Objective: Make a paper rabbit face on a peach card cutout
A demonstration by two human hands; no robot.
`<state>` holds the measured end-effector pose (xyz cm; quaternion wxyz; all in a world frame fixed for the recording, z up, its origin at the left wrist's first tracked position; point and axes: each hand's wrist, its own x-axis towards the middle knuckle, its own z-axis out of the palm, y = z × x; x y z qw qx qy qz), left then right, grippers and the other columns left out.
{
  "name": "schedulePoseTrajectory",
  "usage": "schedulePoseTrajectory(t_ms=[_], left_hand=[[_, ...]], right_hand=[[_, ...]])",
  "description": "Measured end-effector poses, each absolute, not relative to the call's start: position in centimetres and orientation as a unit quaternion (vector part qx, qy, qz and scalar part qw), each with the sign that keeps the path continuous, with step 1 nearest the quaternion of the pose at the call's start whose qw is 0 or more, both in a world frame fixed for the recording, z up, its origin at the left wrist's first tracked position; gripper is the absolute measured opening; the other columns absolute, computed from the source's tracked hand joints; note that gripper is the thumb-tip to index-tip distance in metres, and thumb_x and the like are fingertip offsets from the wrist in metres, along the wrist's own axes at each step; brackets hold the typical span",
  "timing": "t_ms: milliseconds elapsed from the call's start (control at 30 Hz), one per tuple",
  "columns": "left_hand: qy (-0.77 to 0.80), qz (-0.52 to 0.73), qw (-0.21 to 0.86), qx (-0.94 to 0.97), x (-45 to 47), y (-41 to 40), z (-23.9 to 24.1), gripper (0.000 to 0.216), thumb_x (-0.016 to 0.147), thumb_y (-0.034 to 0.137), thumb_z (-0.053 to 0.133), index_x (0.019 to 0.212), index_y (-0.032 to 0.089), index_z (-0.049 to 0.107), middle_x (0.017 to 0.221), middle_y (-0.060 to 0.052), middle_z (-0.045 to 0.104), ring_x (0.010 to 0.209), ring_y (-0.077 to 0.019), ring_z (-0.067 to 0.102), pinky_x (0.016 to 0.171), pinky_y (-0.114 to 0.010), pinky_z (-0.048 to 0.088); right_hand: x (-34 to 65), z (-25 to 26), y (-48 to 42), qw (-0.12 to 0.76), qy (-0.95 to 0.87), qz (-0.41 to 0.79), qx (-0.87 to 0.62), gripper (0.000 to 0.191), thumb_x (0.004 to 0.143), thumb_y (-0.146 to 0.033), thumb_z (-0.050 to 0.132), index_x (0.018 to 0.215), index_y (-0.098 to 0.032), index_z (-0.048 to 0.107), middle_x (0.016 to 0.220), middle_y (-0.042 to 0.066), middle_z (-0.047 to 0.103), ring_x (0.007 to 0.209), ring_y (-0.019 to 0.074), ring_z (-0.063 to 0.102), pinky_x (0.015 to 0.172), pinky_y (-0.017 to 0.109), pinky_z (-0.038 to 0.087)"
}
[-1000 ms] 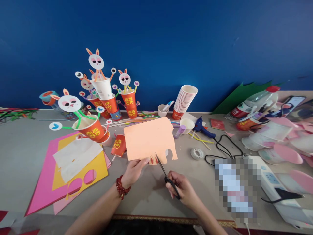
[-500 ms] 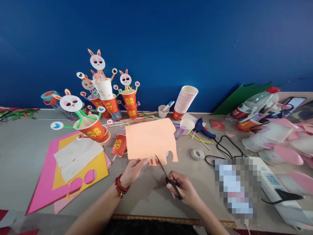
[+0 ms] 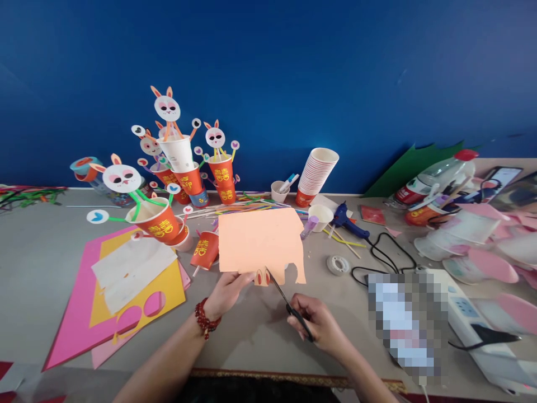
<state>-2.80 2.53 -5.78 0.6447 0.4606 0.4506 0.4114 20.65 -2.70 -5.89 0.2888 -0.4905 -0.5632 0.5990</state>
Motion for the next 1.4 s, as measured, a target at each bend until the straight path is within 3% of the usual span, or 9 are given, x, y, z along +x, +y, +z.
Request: schedulePoseTrajectory(t_ms=[333,600,833,1400], left_hand=[[0.434,0.405,0.663,0.456,-2.8,2.8,-5.0,0.037,0.080,0.042,0.064,0.097,0.011,0.075,0.103,-0.011,0.074,0.098,-0.0274,0.065,0.093,-0.037,0.047],[0.427,0.426,0.670,0.433,-2.4,2.6,-5.2,0.035,0.079,0.043,0.066,0.091,0.011,0.076,0.097,-0.012,0.075,0.097,-0.0289,0.066,0.091,-0.039,0.050],[0.416,0.463,0.660,0.421,-1.5,2.4,-4.4,0.040,0.081,0.049,0.062,0.088,0.012,0.076,0.099,-0.012,0.075,0.100,-0.0291,0.066,0.093,-0.039,0.050],[0.391,0.433,0.669,0.459,-1.4,2.1,-4.5,0.034,0.085,0.043,0.059,0.079,0.012,0.073,0.082,-0.009,0.074,0.079,-0.0236,0.067,0.082,-0.036,0.053]], right_hand=[[21.4,-5.5,-2.0,0.283,-0.625,0.535,-0.492,0.049,0.077,-0.054,0.069,0.060,-0.022,0.036,0.048,-0.008,0.037,0.046,0.0088,0.031,0.043,0.021,0.025],[20.6,-5.9,-2.9,0.273,-0.567,0.602,-0.493,0.043,0.076,-0.053,0.069,0.066,-0.022,0.041,0.052,-0.006,0.047,0.047,0.0104,0.043,0.047,0.022,0.031],[19.3,-5.0,-4.0,0.313,-0.538,0.657,-0.425,0.051,0.075,-0.069,0.060,0.072,-0.021,0.042,0.060,-0.001,0.055,0.053,0.0127,0.049,0.053,0.024,0.035],[19.3,-4.8,-3.6,0.279,-0.526,0.666,-0.449,0.045,0.076,-0.059,0.065,0.069,-0.022,0.040,0.052,-0.005,0.052,0.046,0.0110,0.050,0.048,0.021,0.034]])
